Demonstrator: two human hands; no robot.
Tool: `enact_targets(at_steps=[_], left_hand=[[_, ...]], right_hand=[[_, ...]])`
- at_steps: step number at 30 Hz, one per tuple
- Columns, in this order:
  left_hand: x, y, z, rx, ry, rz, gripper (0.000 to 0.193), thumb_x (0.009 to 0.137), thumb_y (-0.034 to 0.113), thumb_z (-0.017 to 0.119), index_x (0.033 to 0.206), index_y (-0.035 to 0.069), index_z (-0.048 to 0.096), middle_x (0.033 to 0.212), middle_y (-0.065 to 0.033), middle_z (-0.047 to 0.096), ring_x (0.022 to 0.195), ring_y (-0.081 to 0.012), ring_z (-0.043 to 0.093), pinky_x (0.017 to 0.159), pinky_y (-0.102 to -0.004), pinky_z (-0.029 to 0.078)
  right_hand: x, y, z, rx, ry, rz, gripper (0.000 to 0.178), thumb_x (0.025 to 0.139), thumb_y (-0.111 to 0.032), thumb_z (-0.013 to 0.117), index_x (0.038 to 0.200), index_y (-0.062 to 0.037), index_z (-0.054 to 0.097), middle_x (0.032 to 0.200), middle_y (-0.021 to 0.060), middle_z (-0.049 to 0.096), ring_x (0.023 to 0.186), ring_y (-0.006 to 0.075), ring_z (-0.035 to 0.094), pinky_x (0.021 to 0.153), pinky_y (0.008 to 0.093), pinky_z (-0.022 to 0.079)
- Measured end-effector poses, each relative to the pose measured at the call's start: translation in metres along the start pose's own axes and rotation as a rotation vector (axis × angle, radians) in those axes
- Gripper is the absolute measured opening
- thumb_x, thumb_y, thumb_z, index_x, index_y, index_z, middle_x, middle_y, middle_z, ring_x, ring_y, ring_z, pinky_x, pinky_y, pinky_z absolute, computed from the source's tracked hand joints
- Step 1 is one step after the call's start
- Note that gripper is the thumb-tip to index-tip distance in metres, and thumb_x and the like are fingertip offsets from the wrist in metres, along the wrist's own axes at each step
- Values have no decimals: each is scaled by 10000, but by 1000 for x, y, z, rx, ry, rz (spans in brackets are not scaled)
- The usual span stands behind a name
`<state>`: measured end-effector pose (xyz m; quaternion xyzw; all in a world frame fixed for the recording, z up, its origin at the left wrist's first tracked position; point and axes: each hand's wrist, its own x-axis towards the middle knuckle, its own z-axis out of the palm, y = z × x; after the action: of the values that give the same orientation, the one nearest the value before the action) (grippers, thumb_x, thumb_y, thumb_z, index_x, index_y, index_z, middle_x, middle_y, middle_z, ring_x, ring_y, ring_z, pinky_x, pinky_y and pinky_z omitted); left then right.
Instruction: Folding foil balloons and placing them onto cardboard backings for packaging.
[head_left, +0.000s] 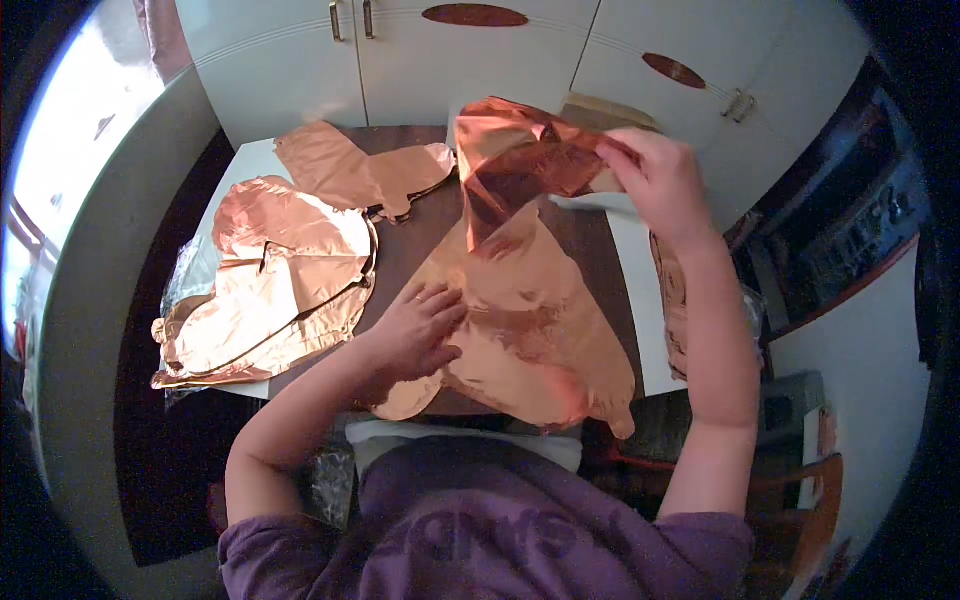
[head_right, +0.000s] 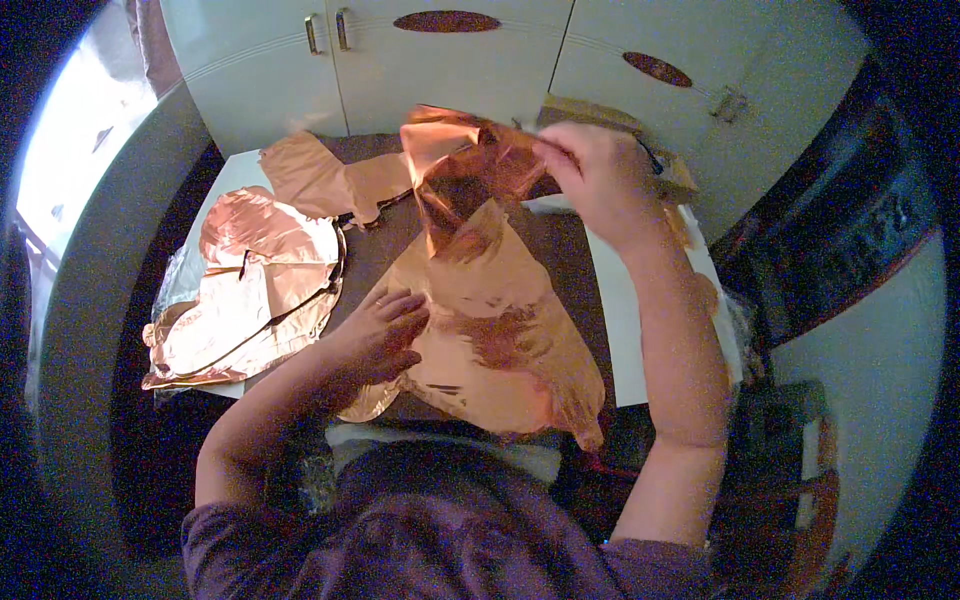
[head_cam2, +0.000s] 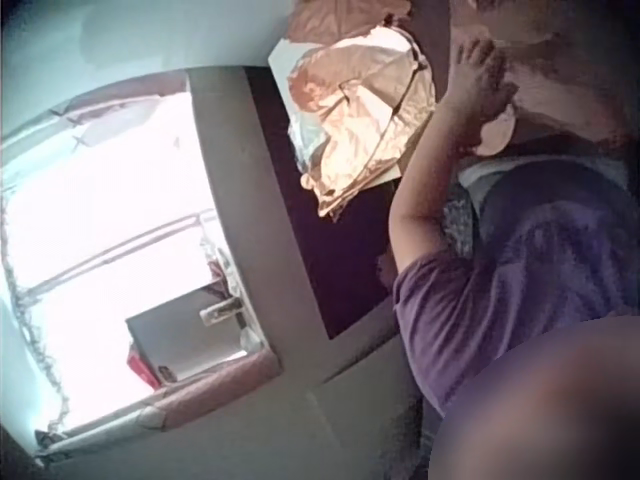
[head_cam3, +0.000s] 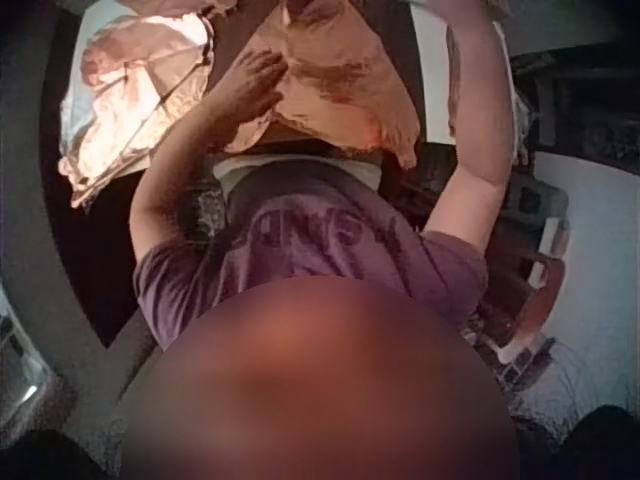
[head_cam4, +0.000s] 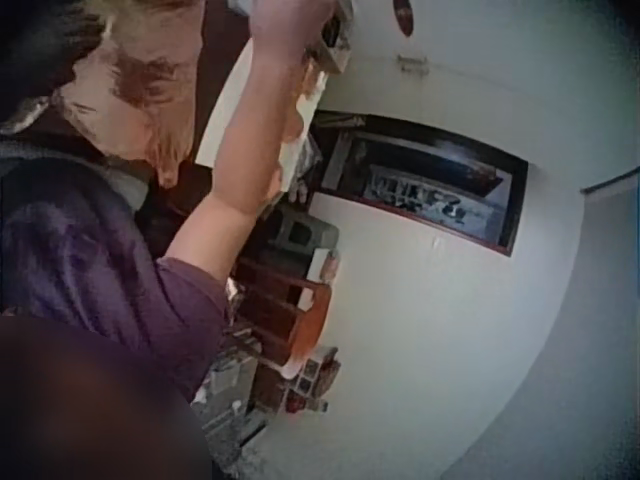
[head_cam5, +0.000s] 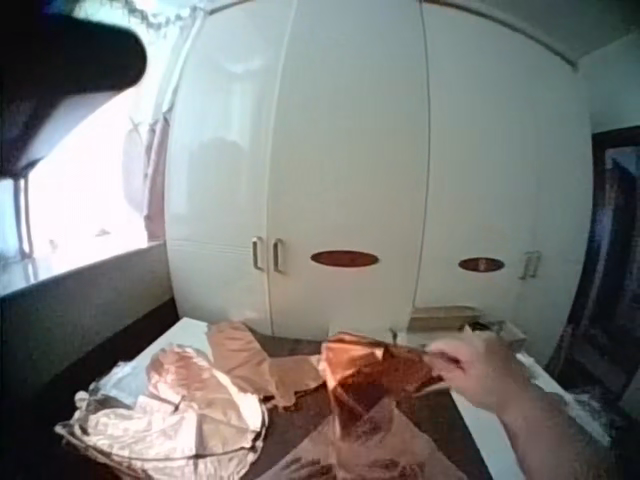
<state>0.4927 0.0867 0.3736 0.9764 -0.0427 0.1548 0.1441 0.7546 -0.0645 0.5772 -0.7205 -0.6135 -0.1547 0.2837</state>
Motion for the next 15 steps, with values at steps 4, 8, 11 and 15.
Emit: enact_targets(at_steps=[4,8,11,15], left_hand=[[-5,14,8,54,13,-1,634,795,440,664,1244,6,554,1305,-187,523,1288,-364,434,1108,-513,295],[0,25,-4,88,-35,3,628,821,466,639,1237,4,553,1284,-193,523,1299,-355,416,1104,-506,295],[-2,23,2,49,-34,-19,651,822,491,638,1237,-3,549,1294,-201,512,1294,-361,420,1097,-507,303],[-12,22,5,-3,8,-58,693,831,495,639,1287,-9,500,1307,-205,505,1299,-368,419,1101,-510,301]], right_hand=[[-74,-51,-27,-256,-60,-384,198,733,-118,673,927,-81,669,826,69,660,774,233,652,732,398,497],[-160,-51,10,-229,-45,-423,239,714,-124,659,935,-35,667,832,55,644,784,236,632,735,391,501],[-201,-47,36,-205,-105,-345,236,720,-124,662,933,-23,677,865,83,655,811,252,637,738,400,509],[-225,-44,58,-179,-114,-306,230,723,-118,662,926,-12,682,905,110,665,826,273,641,759,417,513]])
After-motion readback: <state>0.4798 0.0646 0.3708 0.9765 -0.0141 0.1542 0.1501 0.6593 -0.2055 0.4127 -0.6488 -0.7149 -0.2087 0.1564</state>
